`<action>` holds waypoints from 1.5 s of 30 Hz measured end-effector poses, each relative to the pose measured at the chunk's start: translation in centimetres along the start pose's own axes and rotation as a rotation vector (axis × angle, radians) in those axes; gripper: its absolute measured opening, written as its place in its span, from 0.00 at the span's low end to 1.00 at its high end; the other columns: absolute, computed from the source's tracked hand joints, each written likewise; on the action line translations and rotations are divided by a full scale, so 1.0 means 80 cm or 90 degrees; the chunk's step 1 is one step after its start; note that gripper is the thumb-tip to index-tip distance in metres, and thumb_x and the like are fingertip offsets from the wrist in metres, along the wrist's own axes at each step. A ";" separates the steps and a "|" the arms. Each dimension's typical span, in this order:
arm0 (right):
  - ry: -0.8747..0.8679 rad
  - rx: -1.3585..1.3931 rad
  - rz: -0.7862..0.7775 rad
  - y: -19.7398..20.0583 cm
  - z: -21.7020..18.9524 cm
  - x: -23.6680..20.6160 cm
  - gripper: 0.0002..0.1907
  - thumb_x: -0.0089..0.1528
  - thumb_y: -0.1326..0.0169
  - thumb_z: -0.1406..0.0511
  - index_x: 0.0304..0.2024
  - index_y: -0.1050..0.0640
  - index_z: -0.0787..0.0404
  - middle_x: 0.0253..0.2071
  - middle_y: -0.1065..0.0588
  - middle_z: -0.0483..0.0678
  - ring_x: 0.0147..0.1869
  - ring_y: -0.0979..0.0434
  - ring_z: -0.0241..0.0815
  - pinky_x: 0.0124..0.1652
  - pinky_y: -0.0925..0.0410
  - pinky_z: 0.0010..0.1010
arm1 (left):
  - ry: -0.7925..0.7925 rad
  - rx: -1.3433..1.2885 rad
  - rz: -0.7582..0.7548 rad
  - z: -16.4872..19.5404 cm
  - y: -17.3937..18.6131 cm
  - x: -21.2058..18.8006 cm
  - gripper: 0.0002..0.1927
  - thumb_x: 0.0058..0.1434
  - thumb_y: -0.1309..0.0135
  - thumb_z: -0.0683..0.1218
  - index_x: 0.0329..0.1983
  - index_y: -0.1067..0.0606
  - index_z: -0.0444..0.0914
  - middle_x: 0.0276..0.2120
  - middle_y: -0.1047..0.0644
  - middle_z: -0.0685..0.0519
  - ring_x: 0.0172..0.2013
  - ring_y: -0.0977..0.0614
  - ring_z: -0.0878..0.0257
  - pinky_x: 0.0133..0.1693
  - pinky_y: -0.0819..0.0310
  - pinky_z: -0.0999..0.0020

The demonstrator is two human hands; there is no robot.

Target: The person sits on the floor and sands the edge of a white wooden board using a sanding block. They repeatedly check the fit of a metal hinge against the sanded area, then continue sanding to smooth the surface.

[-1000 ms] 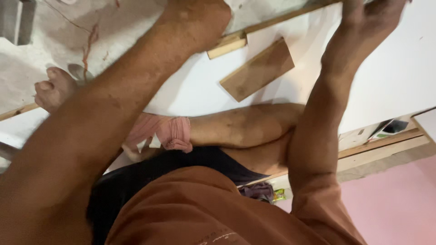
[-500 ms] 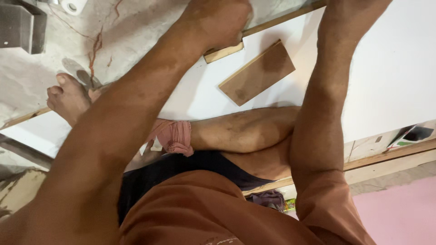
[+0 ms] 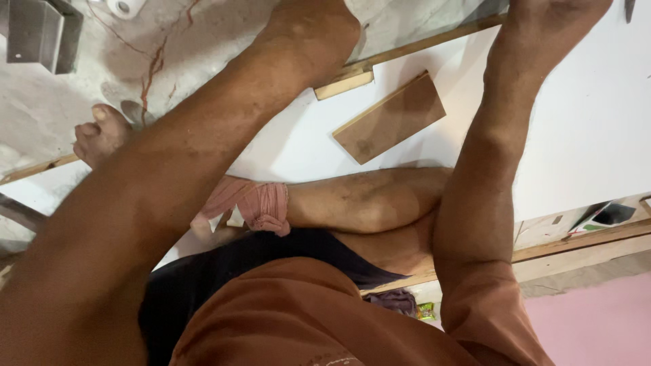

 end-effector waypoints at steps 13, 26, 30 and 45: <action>-0.005 0.065 -0.033 -0.011 -0.019 0.004 0.24 0.75 0.37 0.70 0.29 0.36 0.64 0.27 0.39 0.44 0.29 0.44 0.37 0.33 0.50 0.31 | -0.070 -0.189 0.024 -0.003 -0.014 -0.025 0.14 0.62 0.47 0.43 0.47 0.16 0.50 0.45 0.19 0.50 0.45 0.20 0.53 0.46 0.26 0.52; -0.071 0.037 -0.029 -0.021 0.003 0.004 0.11 0.75 0.34 0.66 0.47 0.25 0.64 0.40 0.29 0.42 0.38 0.35 0.33 0.38 0.39 0.26 | 0.035 -0.225 -0.088 -0.011 -0.033 -0.025 0.14 0.71 0.54 0.51 0.53 0.20 0.52 0.46 0.18 0.51 0.45 0.18 0.52 0.46 0.24 0.49; -0.055 0.054 -0.036 -0.020 0.002 0.004 0.09 0.75 0.36 0.68 0.49 0.23 0.65 0.41 0.27 0.43 0.39 0.33 0.33 0.38 0.38 0.25 | 0.002 -0.236 -0.046 -0.009 -0.036 -0.018 0.14 0.70 0.54 0.51 0.51 0.20 0.49 0.44 0.17 0.52 0.42 0.17 0.55 0.44 0.24 0.51; -0.012 0.035 -0.048 -0.012 -0.018 0.006 0.10 0.76 0.34 0.70 0.50 0.25 0.65 0.42 0.28 0.45 0.42 0.31 0.35 0.43 0.35 0.26 | -0.088 -0.310 0.080 -0.024 -0.032 -0.031 0.12 0.68 0.50 0.45 0.47 0.16 0.46 0.44 0.15 0.53 0.41 0.15 0.57 0.48 0.23 0.55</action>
Point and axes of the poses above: each hand's wrist, its own x-axis towards the middle knuckle, its own y-axis out of the back of the hand, z = x × y, the point moved 10 cm from there along x, towards the middle knuckle
